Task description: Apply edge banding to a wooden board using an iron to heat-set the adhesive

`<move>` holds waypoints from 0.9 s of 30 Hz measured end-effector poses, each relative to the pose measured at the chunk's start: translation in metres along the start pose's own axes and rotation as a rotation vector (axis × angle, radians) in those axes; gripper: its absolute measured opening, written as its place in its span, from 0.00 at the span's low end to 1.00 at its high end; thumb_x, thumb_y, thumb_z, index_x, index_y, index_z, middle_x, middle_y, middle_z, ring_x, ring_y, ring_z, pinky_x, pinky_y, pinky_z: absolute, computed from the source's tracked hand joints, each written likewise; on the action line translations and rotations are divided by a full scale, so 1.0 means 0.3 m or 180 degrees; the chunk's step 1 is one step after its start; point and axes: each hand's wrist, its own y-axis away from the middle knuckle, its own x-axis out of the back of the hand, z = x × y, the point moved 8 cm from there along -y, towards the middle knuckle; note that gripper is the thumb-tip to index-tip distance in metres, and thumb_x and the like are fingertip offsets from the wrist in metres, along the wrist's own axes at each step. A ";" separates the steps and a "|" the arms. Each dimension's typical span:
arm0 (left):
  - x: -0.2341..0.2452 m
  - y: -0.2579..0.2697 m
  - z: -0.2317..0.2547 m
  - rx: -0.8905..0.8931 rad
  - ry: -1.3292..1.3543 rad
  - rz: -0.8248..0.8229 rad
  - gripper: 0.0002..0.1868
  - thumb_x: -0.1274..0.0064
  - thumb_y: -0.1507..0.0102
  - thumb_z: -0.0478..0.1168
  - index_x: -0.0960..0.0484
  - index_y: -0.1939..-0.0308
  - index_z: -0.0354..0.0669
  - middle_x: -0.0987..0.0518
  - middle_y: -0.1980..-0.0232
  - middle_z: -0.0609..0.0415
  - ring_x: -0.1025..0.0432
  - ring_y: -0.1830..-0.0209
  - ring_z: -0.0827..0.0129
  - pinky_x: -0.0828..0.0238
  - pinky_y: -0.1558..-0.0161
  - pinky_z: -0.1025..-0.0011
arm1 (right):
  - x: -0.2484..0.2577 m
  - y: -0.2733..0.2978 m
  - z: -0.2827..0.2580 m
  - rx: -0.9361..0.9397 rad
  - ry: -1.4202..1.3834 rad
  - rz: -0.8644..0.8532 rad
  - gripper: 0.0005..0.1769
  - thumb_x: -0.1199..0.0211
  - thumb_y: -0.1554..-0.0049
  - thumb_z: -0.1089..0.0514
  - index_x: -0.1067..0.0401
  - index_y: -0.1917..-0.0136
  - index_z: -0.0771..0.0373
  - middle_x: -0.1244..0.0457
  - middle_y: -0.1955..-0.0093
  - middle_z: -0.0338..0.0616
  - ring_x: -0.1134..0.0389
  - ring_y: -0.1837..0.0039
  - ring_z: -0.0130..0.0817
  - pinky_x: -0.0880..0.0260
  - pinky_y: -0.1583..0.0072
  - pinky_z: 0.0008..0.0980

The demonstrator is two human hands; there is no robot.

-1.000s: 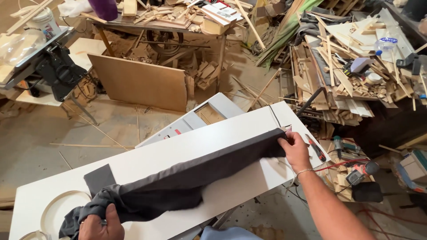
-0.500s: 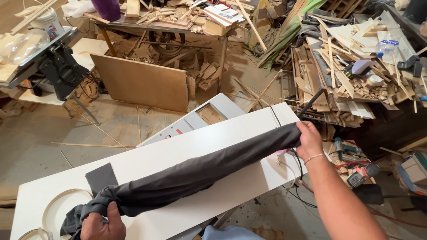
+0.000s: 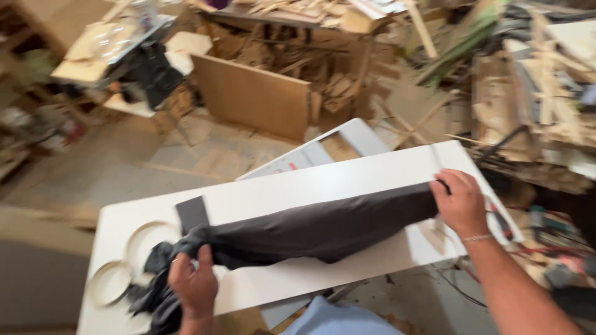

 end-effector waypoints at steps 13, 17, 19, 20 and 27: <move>0.142 -0.114 -0.005 0.1273 0.0853 0.0407 0.16 0.45 0.36 0.36 0.26 0.45 0.36 0.23 0.43 0.44 0.28 0.40 0.56 0.32 0.37 0.61 | -0.040 0.014 0.029 -0.0524 -0.0029 -0.0634 0.14 0.46 0.31 0.56 0.24 0.40 0.63 0.33 0.38 0.49 0.36 0.33 0.47 0.40 0.29 0.44; 0.062 -0.266 0.289 -0.1326 0.0431 -0.1190 0.07 0.39 0.39 0.41 0.19 0.63 0.44 0.18 0.45 0.48 0.24 0.45 0.56 0.31 0.42 0.57 | -0.008 -0.029 0.020 -0.1011 -0.0083 -0.1145 0.15 0.42 0.37 0.54 0.24 0.40 0.61 0.34 0.41 0.48 0.33 0.42 0.41 0.38 0.34 0.39; 0.007 -0.300 0.292 -0.1409 0.0218 -0.1843 0.07 0.41 0.39 0.43 0.21 0.64 0.46 0.17 0.53 0.52 0.25 0.52 0.55 0.31 0.49 0.58 | -0.011 -0.066 0.061 -0.0544 -0.0101 -0.1071 0.11 0.36 0.43 0.55 0.25 0.49 0.61 0.32 0.44 0.46 0.32 0.41 0.42 0.38 0.34 0.39; -0.050 -0.294 0.291 -0.1484 -0.0049 -0.2511 0.07 0.43 0.39 0.45 0.23 0.65 0.48 0.17 0.61 0.57 0.26 0.58 0.55 0.31 0.56 0.58 | -0.002 -0.078 0.069 -0.0082 -0.0144 -0.1031 0.10 0.29 0.49 0.56 0.27 0.57 0.60 0.30 0.46 0.43 0.31 0.40 0.42 0.37 0.33 0.38; -0.110 -0.325 0.253 -0.1819 -0.0503 -0.3217 0.05 0.45 0.40 0.46 0.21 0.62 0.56 0.18 0.61 0.61 0.26 0.60 0.58 0.29 0.58 0.59 | -0.018 -0.139 0.125 -0.0114 0.0972 -0.2306 0.12 0.36 0.49 0.47 0.30 0.52 0.48 0.31 0.53 0.40 0.31 0.49 0.47 0.35 0.46 0.45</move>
